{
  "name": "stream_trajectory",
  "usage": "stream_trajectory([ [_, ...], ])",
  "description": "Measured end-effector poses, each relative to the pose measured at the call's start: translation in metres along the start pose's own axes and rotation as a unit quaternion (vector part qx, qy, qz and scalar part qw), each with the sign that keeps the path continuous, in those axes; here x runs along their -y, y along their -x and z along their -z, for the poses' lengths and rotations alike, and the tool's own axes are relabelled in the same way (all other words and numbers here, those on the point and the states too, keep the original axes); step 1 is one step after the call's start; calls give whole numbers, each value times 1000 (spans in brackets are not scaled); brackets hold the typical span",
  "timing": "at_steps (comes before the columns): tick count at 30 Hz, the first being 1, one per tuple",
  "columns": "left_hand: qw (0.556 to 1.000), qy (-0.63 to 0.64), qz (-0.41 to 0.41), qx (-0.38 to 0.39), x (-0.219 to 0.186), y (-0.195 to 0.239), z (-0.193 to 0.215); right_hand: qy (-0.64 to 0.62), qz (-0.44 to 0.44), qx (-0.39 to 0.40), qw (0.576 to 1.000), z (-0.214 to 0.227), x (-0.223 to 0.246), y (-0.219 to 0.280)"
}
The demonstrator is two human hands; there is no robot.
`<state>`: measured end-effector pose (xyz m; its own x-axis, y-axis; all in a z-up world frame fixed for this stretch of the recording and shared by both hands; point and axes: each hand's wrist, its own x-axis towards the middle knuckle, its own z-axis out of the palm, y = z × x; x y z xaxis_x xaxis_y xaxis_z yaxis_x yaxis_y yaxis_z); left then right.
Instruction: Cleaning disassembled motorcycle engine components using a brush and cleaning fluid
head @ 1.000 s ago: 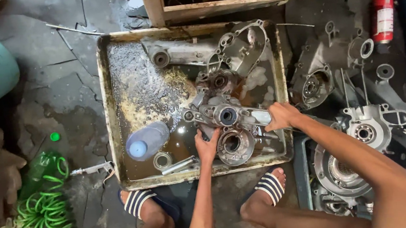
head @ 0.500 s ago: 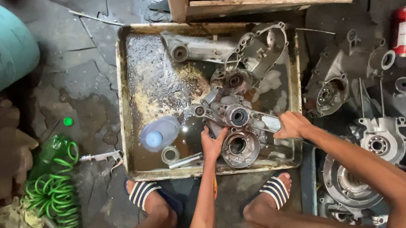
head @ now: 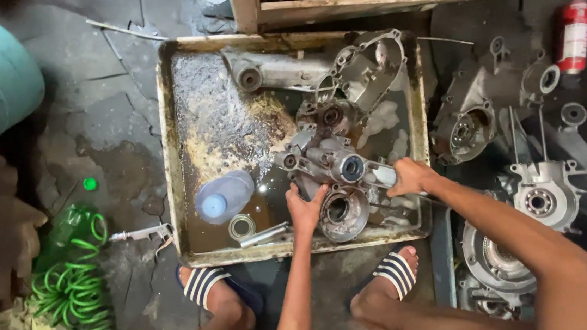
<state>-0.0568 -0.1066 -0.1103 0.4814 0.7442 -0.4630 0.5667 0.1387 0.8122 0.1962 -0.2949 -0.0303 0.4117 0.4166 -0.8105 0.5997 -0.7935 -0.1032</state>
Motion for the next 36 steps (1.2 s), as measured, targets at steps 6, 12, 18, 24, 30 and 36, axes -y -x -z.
stream_trajectory([
  [6, 1000, -16, -17, -18, 13, -4, -5, -11, 2, -8, 1000, -21, -15, -16],
  [12, 998, 58, 1, -21, -48, 28, 22, 78, 25, 47, 996, 10, -4, 0],
  [18, 946, 129, -24, -296, -9, 27, 23, 379, 53, -393, 836, 68, 4, 30],
  [24, 896, 88, -29, -434, -61, 39, 81, 33, 382, -408, 828, 156, 181, 163],
  [30, 880, 91, -175, -432, -65, 14, 131, -130, 448, -164, 869, 110, 280, 150],
  [36, 904, 148, -215, -340, -45, -16, 141, -331, 456, -245, 789, 48, 337, 68],
])
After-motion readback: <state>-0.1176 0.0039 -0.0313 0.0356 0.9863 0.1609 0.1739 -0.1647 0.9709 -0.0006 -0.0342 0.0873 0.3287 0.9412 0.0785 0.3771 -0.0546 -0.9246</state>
